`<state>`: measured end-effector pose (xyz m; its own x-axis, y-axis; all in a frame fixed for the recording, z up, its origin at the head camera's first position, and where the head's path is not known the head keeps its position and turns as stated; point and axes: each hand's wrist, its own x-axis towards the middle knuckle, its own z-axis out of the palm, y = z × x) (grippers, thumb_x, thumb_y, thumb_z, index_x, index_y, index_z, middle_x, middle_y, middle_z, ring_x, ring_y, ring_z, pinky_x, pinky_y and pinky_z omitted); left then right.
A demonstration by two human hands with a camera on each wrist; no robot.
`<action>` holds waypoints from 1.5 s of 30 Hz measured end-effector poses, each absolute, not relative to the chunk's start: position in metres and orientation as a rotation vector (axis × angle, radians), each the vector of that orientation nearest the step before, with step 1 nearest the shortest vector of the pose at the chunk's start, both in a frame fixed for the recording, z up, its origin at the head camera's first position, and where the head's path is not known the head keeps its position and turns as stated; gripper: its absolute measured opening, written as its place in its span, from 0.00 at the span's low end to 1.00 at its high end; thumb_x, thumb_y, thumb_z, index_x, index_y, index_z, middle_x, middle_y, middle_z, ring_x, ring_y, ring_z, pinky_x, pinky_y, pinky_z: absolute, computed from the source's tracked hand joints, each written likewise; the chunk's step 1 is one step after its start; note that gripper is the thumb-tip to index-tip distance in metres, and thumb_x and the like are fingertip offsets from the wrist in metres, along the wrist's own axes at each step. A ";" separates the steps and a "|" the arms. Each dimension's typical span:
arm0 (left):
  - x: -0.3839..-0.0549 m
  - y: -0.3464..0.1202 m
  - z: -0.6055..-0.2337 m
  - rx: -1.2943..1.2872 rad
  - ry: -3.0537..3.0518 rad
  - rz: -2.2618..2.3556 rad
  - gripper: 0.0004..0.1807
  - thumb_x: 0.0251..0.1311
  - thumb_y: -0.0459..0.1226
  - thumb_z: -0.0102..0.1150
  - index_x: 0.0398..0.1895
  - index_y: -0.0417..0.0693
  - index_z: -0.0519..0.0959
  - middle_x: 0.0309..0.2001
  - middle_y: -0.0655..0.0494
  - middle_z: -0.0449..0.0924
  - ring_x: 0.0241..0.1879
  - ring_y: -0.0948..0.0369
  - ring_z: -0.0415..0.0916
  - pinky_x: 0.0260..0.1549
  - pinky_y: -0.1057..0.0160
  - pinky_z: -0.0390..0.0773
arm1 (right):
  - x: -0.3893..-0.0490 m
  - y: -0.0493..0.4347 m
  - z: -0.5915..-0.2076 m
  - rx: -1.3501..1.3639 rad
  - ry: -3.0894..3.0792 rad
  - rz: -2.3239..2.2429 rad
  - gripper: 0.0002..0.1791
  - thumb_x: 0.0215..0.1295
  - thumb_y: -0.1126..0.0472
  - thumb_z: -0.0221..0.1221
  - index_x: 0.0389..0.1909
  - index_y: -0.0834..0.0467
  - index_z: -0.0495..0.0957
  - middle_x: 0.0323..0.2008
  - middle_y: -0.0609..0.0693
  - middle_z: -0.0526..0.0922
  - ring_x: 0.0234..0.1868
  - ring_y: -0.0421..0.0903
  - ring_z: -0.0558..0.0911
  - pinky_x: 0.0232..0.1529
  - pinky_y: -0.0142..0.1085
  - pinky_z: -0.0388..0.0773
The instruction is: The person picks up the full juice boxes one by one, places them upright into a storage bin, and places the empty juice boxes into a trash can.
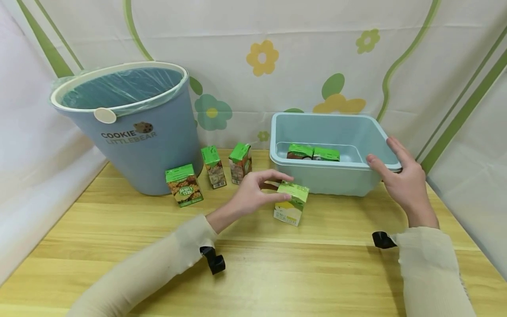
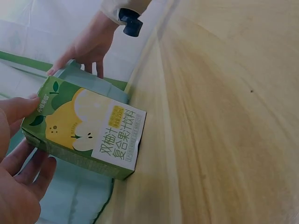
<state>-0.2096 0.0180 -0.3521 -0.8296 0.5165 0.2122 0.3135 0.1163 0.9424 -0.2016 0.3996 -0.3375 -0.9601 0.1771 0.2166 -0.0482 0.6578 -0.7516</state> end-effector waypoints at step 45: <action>-0.181 0.009 -0.348 0.648 2.452 1.742 0.20 0.54 0.39 0.82 0.52 0.62 0.91 0.48 0.69 0.88 0.49 0.67 0.82 0.60 0.47 0.81 | -0.201 0.397 -0.337 -0.104 -2.602 1.217 0.41 0.78 0.41 0.57 0.86 0.33 0.49 0.83 0.23 0.45 0.84 0.42 0.52 0.38 0.09 0.70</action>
